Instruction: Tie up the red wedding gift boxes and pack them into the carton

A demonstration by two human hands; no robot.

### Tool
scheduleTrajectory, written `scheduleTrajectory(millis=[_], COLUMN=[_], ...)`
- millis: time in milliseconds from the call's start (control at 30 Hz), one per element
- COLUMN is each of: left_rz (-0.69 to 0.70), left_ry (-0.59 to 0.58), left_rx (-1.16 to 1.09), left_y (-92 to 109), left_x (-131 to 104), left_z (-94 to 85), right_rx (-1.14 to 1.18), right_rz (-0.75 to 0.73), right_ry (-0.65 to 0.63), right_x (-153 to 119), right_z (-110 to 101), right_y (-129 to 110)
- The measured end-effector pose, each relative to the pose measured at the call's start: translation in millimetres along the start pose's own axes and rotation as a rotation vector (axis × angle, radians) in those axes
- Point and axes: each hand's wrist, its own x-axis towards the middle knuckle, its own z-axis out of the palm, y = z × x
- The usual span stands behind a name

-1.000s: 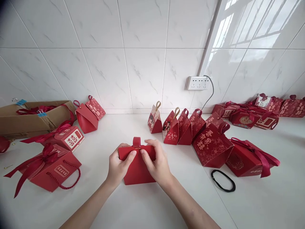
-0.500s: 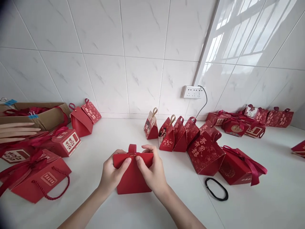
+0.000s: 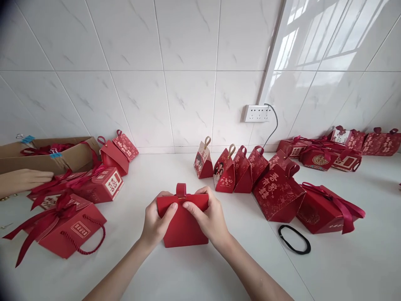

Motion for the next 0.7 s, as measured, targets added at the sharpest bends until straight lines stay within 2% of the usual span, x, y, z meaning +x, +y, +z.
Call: scheduleTrajectory(millis=[133,333,467,533,600,700], left_rz=[-0.001,0.005,-0.045,-0.124,-0.278,-0.543], left_ry=[-0.059,0.03,-0.071,-0.1,-0.151,-0.375], left_rx=[-0.106,0.022,-0.223,-0.365,-0.438,-0.412], left_y=[-3.5,-4.3,-9.5,-12.7,-14.6,-14.5], left_x=[0.8,1.6,4.6,9.7,16.3,21.2], left_z=[-2.8,-2.5,-5.4,-10.5,-16.5,-19.2], right_rx=[0.02,-0.019,0.135,0.291,0.473,0.761], right_rz=[-0.008,0.039,0.121,0.206,0.312,0.395], right_ry=[-0.016,-0.005,-0.106,-0.19,-0.228,-0.168], right_x=[1.9,5.6,3.9,4.5,8.0,16.8], right_z=[-0.5,-4.8,-11.2,-15.4,-18.9,-18.5], right_y=[1.4,-2.2,-6.1,-4.3,0.8,12.6])
